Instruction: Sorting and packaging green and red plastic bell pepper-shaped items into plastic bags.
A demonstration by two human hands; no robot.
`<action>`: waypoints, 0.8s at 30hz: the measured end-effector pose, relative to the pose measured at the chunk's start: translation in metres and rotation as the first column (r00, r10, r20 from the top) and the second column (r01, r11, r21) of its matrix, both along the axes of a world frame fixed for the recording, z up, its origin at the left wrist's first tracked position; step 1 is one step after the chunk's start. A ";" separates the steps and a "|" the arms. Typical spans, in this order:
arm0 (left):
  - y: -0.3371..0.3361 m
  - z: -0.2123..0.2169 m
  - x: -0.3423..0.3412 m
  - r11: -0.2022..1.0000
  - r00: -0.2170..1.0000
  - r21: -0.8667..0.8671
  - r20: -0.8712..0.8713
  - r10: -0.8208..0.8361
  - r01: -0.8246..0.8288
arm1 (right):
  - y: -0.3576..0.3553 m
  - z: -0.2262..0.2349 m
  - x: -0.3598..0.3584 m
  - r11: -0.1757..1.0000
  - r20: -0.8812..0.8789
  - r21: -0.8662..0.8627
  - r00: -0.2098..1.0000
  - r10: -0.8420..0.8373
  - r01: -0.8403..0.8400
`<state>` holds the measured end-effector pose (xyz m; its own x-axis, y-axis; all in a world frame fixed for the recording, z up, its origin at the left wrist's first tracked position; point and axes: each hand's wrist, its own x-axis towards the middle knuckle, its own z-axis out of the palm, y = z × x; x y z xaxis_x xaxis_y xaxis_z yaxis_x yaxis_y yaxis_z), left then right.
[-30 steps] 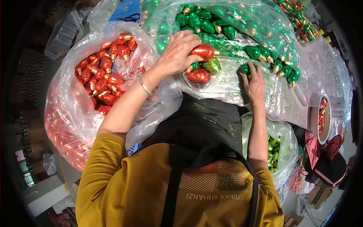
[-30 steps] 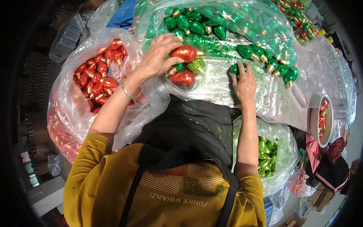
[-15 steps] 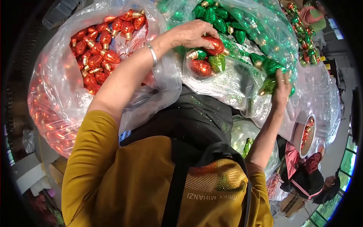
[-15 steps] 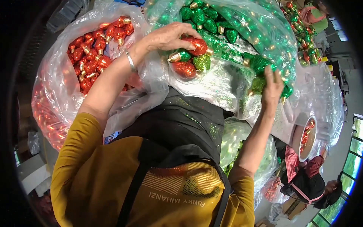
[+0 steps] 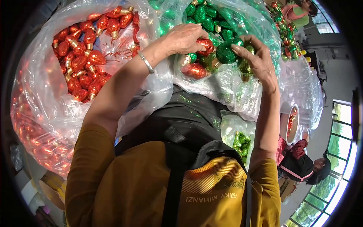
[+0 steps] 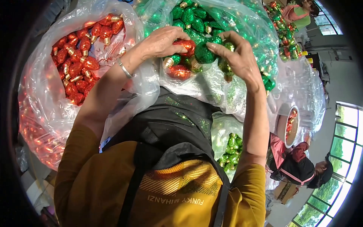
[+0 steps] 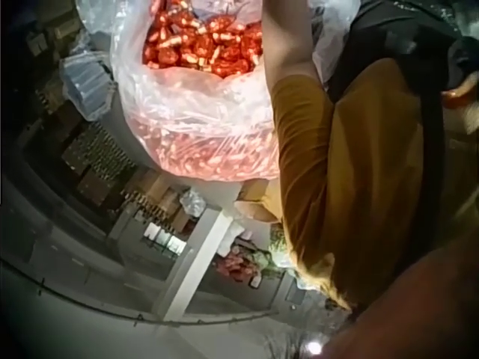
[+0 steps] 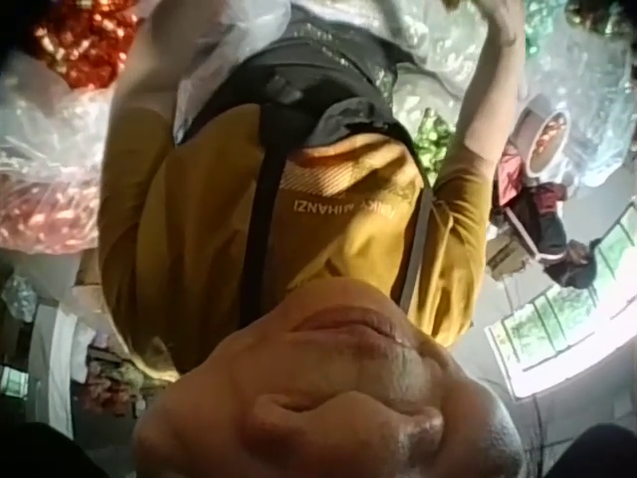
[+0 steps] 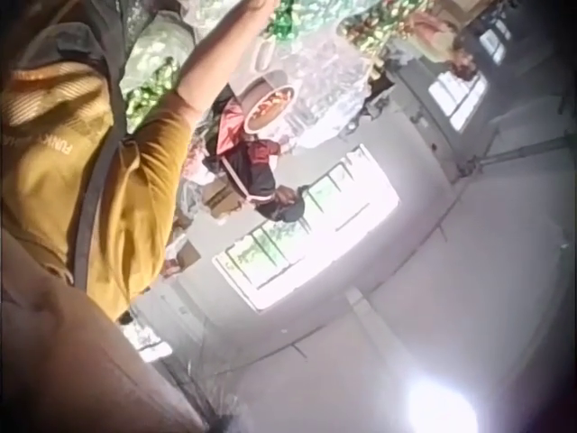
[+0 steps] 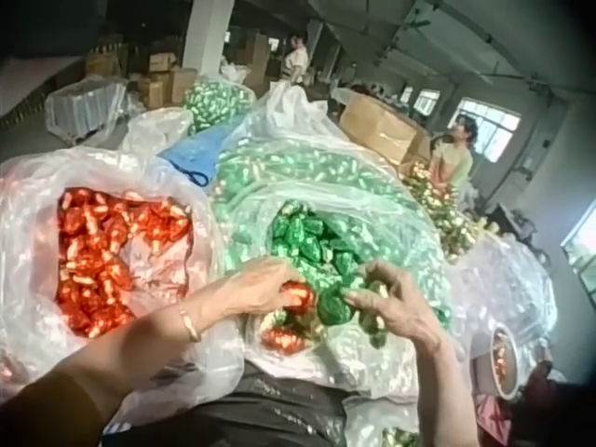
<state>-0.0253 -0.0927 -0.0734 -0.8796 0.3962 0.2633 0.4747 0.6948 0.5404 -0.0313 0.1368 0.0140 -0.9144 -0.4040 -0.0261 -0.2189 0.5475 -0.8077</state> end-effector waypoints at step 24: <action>0.002 -0.004 -0.004 0.995 0.998 -0.090 -0.039 -0.039 0.035 | -0.034 -0.011 -0.010 0.611 -0.160 0.783 0.911 0.379 -0.117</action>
<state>-0.0291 -0.0909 -0.0773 -0.8530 0.4518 0.2611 0.5215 0.7208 0.4566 -0.0416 0.1024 0.0026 -0.7963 -0.5758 -0.1853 -0.5824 0.8126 -0.0220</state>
